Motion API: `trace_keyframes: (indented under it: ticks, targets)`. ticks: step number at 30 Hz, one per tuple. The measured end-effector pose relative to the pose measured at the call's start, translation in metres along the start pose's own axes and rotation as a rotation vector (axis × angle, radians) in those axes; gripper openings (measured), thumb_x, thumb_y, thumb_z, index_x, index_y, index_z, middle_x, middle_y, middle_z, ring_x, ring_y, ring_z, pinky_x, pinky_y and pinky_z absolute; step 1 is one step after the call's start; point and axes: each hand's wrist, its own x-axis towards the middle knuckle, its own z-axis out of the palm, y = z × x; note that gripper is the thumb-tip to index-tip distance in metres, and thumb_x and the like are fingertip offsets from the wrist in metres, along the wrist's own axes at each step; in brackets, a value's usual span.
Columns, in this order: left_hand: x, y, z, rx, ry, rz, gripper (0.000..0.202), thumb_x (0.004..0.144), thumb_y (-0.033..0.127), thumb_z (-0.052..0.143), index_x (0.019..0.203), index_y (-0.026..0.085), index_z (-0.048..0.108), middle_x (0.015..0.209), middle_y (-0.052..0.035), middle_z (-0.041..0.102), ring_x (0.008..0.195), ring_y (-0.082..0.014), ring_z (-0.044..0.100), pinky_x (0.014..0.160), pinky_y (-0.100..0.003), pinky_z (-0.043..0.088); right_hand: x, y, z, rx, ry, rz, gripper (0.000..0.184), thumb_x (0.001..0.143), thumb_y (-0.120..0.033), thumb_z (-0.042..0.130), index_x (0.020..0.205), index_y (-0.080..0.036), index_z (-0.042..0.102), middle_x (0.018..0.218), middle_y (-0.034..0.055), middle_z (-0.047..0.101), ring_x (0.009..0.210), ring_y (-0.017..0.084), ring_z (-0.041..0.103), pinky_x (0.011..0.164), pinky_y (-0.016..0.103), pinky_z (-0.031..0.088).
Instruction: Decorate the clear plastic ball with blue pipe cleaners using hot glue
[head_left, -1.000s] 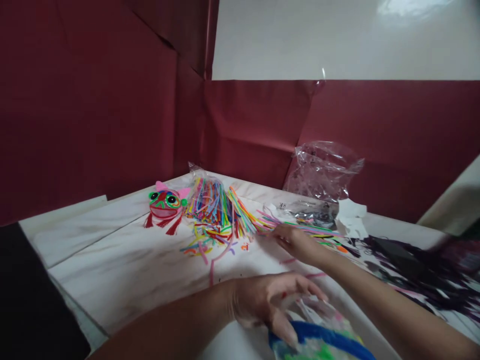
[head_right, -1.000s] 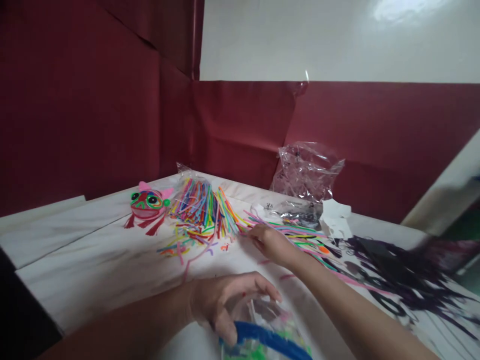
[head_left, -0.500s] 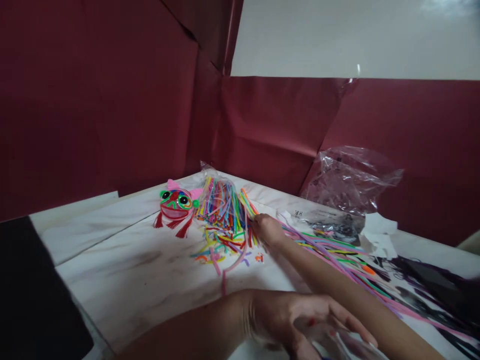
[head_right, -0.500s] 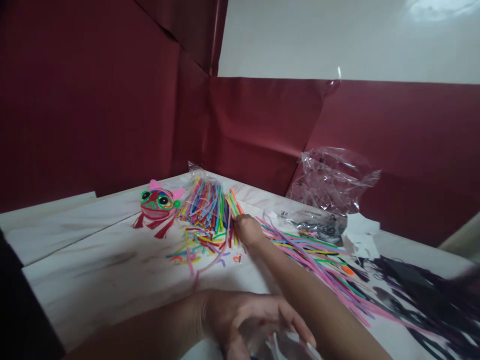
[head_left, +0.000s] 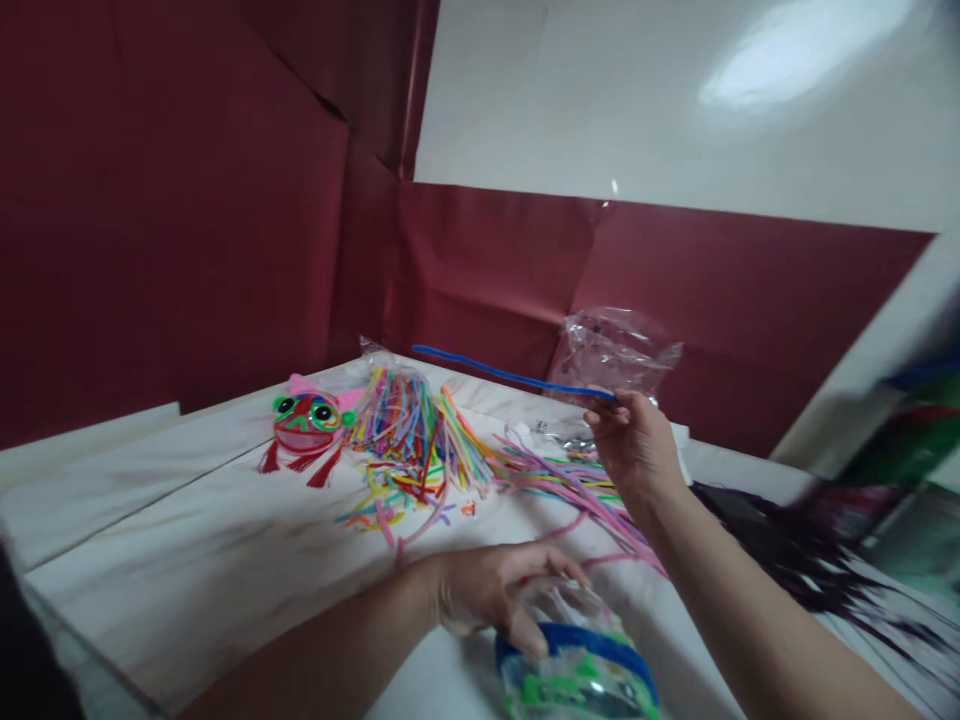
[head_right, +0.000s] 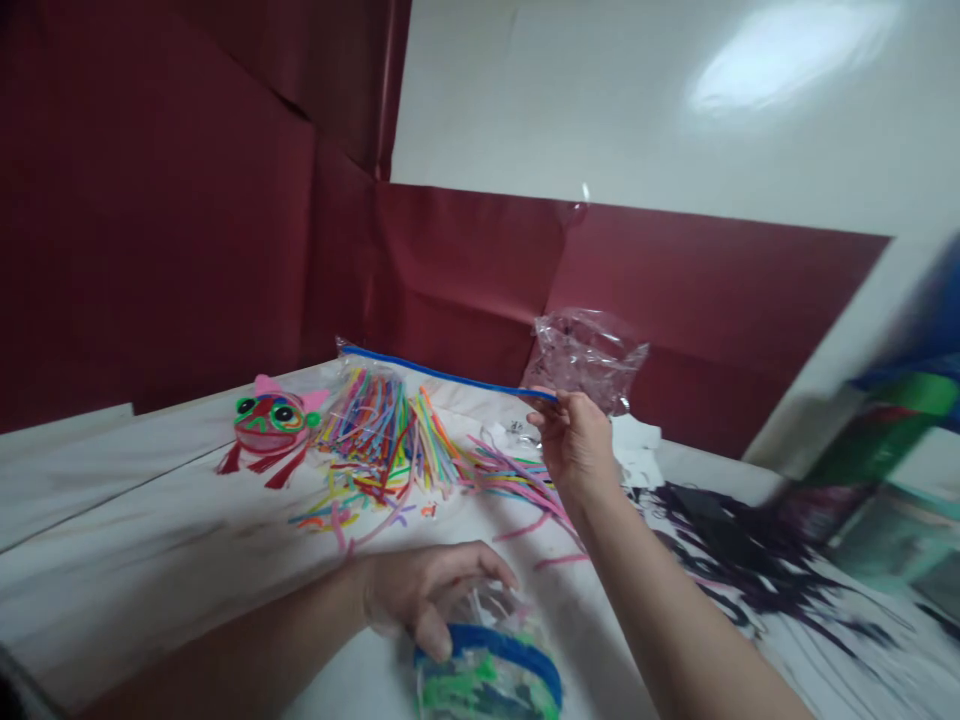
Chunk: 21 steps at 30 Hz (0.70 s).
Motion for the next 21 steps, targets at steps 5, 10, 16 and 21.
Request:
trace_keyframes:
  ticks: [5,10,16,21]
  targets:
    - [-0.004,0.009,0.003,-0.007,-0.003,0.045,0.071,0.041,0.024,0.086,0.106,0.021,0.056,0.112,-0.0053,0.06,0.103,-0.0247,0.056,0.085,-0.034,0.042,-0.003,-0.034,-0.024,0.046,0.089,0.057,0.012,0.071,-0.015,0.063,0.065,-0.018,0.054,0.063,0.0009,0.07,0.049,0.012,0.067,0.037,0.014,0.051]
    - [-0.003,0.014,0.002,0.063,0.087,0.109,0.07,0.047,0.028,0.082,0.108,0.02,0.052,0.117,-0.008,0.058,0.107,-0.0282,0.055,0.086,-0.035,0.041,-0.014,-0.076,-0.054,0.071,0.248,-0.008,0.021,0.081,-0.017,0.062,0.064,-0.019,0.05,0.054,-0.0048,0.062,0.044,0.007,0.062,0.035,0.01,0.047]
    - [0.001,0.014,0.005,0.152,0.294,0.143,0.059,0.053,0.024,0.076,0.107,0.019,0.051,0.106,-0.0054,0.061,0.099,-0.0228,0.056,0.079,-0.028,0.04,-0.051,-0.118,-0.075,0.036,0.306,-0.154,0.023,0.084,-0.021,0.062,0.065,-0.02,0.048,0.045,-0.0112,0.048,0.036,0.004,0.045,0.037,0.012,0.042]
    - [0.002,0.013,0.009,0.222,0.419,0.123,0.057,0.057,0.022,0.073,0.109,0.02,0.049,0.101,-0.0039,0.062,0.09,-0.0199,0.058,0.073,-0.026,0.04,-0.1,-0.099,-0.08,-0.382,-0.013,-0.04,0.028,0.083,-0.04,0.062,0.067,-0.019,0.054,0.047,-0.0099,0.035,0.038,0.006,0.031,0.036,0.015,0.026]
